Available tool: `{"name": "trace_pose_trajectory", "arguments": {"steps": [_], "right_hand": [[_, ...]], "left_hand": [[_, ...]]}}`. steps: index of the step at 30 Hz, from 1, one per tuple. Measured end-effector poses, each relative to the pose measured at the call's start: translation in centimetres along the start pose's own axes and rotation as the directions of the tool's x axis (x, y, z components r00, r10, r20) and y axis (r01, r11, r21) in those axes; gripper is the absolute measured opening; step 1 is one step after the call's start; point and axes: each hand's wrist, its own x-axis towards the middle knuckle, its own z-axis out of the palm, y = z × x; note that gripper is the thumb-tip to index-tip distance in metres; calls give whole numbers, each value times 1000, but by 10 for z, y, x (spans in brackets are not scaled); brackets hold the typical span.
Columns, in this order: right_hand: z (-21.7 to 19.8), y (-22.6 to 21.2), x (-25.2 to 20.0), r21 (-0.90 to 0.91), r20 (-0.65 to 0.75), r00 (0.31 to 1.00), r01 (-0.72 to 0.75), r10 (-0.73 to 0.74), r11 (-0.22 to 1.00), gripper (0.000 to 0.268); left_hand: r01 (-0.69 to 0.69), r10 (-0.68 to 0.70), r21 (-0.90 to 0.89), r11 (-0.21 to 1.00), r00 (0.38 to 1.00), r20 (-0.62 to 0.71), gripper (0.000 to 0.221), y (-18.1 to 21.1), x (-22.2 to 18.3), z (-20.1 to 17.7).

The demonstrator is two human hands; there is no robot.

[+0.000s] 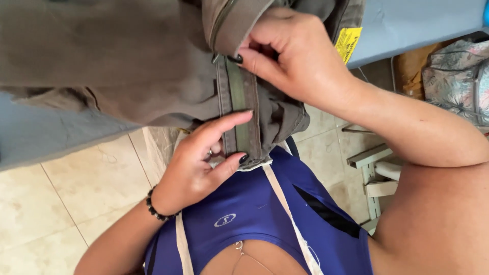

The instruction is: Inspecting and repairing the zipper area of a pair of cargo pants using pins and scissors.

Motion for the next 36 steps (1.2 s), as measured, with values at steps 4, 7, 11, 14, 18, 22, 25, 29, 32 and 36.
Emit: {"name": "trace_pose_trajectory", "arguments": {"steps": [4, 7, 11, 14, 18, 22, 25, 29, 32, 36], "right_hand": [[-1, -7, 0, 22, -18, 1000, -7, 7, 1000, 9], [2, -6, 0, 15, -26, 999, 27, -26, 1000, 7], [9, -1, 1, 55, -77, 995, 60, -56, 997, 9], [9, 0, 1, 55, -90, 993, 77, -72, 996, 9], [8, 0, 1, 78, -86, 995, 62, -55, 995, 9], [3, -4, 0, 134, -56, 998, 12, -4, 991, 11], [2, -3, -1, 134, -74, 997, 44, -35, 990, 11], [0, -6, -5, 54, -110, 989, 101, -95, 993, 11], [-6, -11, -4, 11, -140, 987, 87, -84, 996, 10], [6, 6, 2, -30, -82, 990, 111, -113, 993, 16]], "left_hand": [[-16, 16, -22, 1000, 1000, 1, 55, 7, -1, -1], [-74, 73, -27, 997, 997, -7, 51, 9, -1, 1], [-38, 38, -18, 999, 999, 22, 49, 12, 3, -2], [8, -8, -10, 1000, 1000, 9, 55, 17, 6, -1], [40, -43, -123, 992, 999, -20, 42, 21, 8, -1], [46, -50, -99, 994, 998, -40, 42, 13, 6, 4], [50, -50, 0, 999, 998, -26, 52, 13, 6, 2], [-25, 23, 89, 996, 999, 26, 52, 22, 5, -2], [-86, 83, 85, 993, 996, 38, 53, 29, 7, -4], [96, -95, -37, 995, 995, 18, 62, 19, 15, -5]]}}
